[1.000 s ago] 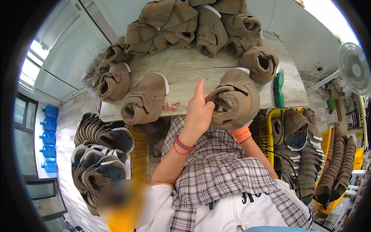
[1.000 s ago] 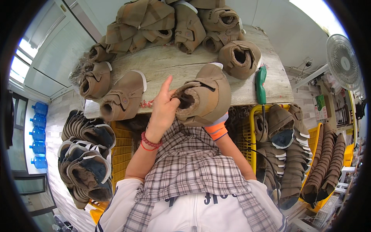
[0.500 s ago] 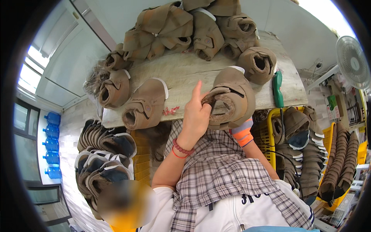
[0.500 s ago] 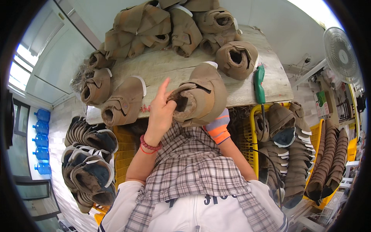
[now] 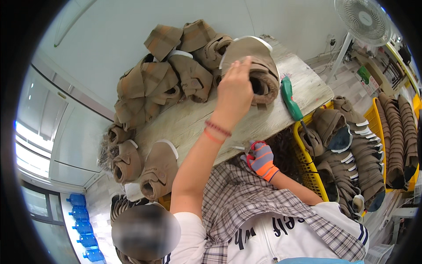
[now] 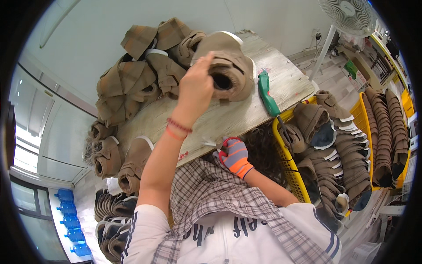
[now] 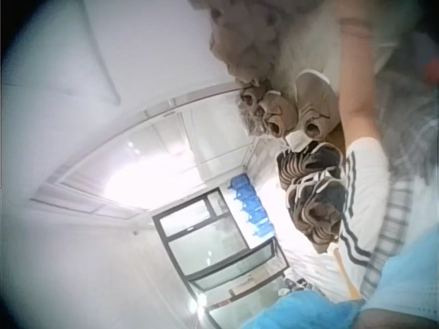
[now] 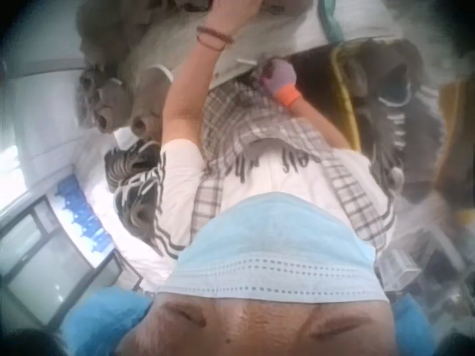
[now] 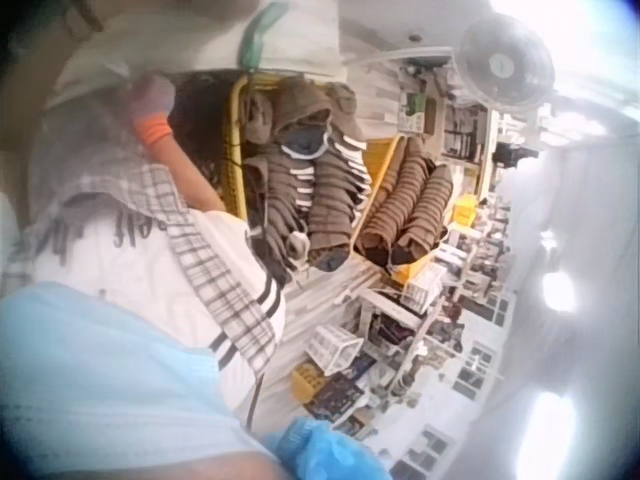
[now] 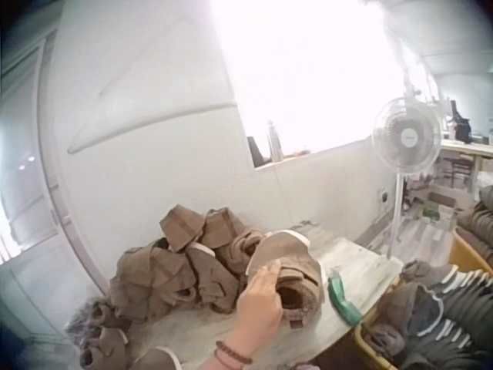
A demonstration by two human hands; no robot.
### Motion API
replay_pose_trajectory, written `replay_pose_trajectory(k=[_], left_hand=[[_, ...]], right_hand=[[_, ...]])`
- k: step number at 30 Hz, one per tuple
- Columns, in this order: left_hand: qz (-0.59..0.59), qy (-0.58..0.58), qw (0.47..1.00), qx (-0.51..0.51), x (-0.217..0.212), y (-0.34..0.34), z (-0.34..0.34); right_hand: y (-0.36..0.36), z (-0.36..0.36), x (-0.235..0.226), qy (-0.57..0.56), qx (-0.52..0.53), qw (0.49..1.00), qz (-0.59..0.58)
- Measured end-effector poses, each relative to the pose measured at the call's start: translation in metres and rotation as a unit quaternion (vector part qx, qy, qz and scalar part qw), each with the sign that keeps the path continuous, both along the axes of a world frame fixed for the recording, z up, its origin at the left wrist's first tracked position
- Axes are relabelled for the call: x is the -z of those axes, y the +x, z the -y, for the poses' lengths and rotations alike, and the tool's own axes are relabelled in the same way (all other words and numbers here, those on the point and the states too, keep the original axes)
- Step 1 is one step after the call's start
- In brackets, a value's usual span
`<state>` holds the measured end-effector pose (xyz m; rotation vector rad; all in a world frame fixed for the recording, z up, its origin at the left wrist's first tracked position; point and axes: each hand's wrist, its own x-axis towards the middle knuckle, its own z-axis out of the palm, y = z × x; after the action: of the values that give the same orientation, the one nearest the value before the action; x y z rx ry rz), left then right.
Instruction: The person uses scissors to trim the inner lining of several brown slip-on shoes. They pick up each shoe, cut away excess fabric along the interior edge, and place the trimmed shoe back on the table. The process is repeated for multiple shoes in a consistent manner.
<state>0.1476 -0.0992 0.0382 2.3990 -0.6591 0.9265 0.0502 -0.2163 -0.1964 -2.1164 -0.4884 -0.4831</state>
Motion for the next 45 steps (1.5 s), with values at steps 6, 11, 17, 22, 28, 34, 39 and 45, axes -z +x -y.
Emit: replay_pose_trajectory(k=[6, 11, 17, 22, 28, 34, 39, 45], left_hand=[[-0.267, 0.12, 0.946, 0.135, 0.0, 0.096, 0.018], [-0.296, 0.056, 0.93, 0.212, -0.009, 0.089, 0.001], [-0.303, 0.061, 0.919, 0.244, 0.001, 0.111, -0.021], [-0.321, 0.204, 0.905, 0.189, -0.009, 0.13, 0.003], [-0.332, 0.234, 0.9, 0.157, 0.025, 0.182, 0.026], [-0.293, 0.182, 0.935, 0.08, 0.058, 0.194, 0.031], [-0.12, -0.007, 0.989, 0.083, 0.063, 0.171, -0.027], [0.017, -0.24, 0.971, -0.009, 0.037, -0.06, -0.108]], right_hand=[[-0.002, 0.003, 0.0, -0.054, -0.012, 0.998, -0.016], [0.0, 0.005, 0.006, -0.047, -0.039, 0.998, -0.034], [0.003, 0.003, -0.002, -0.019, -0.03, 0.999, -0.034], [0.002, 0.0, -0.01, -0.006, -0.028, 0.999, -0.025], [0.001, 0.0, -0.001, 0.003, -0.03, 0.999, -0.026], [0.002, -0.003, 0.01, 0.039, -0.022, 0.998, -0.037], [0.004, -0.015, 0.029, 0.026, -0.015, 0.993, -0.111], [0.006, -0.011, 0.033, 0.105, -0.004, 0.979, -0.174]])
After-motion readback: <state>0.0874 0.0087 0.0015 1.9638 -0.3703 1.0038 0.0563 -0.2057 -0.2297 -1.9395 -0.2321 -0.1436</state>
